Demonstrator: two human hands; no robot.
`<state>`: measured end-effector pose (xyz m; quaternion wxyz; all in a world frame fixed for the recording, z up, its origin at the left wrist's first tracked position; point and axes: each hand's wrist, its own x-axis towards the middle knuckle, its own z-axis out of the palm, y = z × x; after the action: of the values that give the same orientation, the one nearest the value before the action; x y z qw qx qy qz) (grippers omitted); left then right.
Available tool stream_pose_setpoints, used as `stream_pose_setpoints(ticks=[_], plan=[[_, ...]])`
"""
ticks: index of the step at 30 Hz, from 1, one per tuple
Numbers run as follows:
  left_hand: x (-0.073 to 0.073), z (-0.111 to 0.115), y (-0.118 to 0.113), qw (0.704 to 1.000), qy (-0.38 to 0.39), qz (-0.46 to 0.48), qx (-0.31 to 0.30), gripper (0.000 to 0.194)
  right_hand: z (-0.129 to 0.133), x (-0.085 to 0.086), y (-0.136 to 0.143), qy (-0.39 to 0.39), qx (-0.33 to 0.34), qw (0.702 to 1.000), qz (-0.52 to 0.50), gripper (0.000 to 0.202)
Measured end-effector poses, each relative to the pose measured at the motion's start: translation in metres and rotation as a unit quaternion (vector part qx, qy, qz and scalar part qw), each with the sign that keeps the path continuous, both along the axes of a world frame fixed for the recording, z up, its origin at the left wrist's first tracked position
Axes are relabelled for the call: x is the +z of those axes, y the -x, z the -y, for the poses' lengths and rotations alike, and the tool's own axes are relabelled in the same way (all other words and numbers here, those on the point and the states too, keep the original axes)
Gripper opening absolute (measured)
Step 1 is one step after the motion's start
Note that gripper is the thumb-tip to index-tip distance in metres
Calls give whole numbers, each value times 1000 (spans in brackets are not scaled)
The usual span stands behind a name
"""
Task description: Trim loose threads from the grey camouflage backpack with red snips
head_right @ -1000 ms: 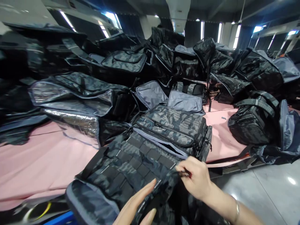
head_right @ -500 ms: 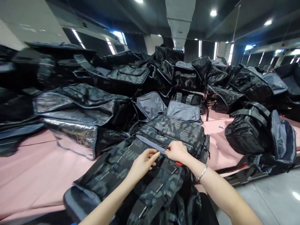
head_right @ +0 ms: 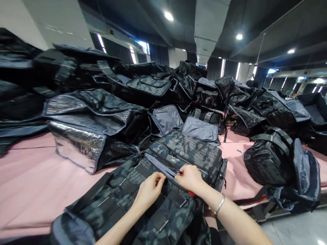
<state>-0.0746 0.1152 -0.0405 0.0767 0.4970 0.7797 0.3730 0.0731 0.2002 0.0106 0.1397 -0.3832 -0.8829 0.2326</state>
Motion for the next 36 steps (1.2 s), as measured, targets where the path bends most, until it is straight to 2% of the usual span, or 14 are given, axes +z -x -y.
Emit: stream_pose_setpoints(ticks=[2, 4, 8, 11, 14, 21, 24, 26, 28, 30, 33, 36], plan=[[-1, 3, 1, 1000, -8, -8, -2, 13, 6, 5, -3, -54, 0, 999, -4, 23], [-1, 5, 3, 1000, -11, -9, -9, 14, 11, 10, -5, -145, 15, 989, 3, 30], [-1, 7, 6, 1000, -11, 1, -25, 15, 15, 14, -5, -324, 117, 937, 61, 10], [-1, 7, 8, 999, -16, 8, -31, 15, 13, 14, -1, -390, 178, 899, 85, 10], [0, 9, 7, 999, -25, 13, -36, 15, 13, 13, 6, -417, 204, 881, 91, 12], [7, 11, 3, 997, -53, 47, -33, 14, 14, 16, 15, -428, 227, 868, 112, 11], [8, 14, 6, 994, -59, 91, -15, 16, 10, 21, 13, -400, 207, 885, 114, 11], [7, 17, 10, 988, -51, 143, -2, 27, 9, 21, 9, -363, 168, 911, 97, 8], [7, 19, 14, 978, -41, 203, 8, 43, 10, 16, 3, -308, 137, 939, 67, 9], [8, 19, 17, 966, -41, 256, 10, 50, 16, 7, -3, -256, 134, 956, 58, 22], [10, 14, 17, 952, -52, 302, -3, 42, 26, -8, -11, -229, 143, 957, 105, 35], [8, 9, 14, 947, -57, 316, -15, 38, 32, -16, -13, -206, 128, 964, 110, 43]])
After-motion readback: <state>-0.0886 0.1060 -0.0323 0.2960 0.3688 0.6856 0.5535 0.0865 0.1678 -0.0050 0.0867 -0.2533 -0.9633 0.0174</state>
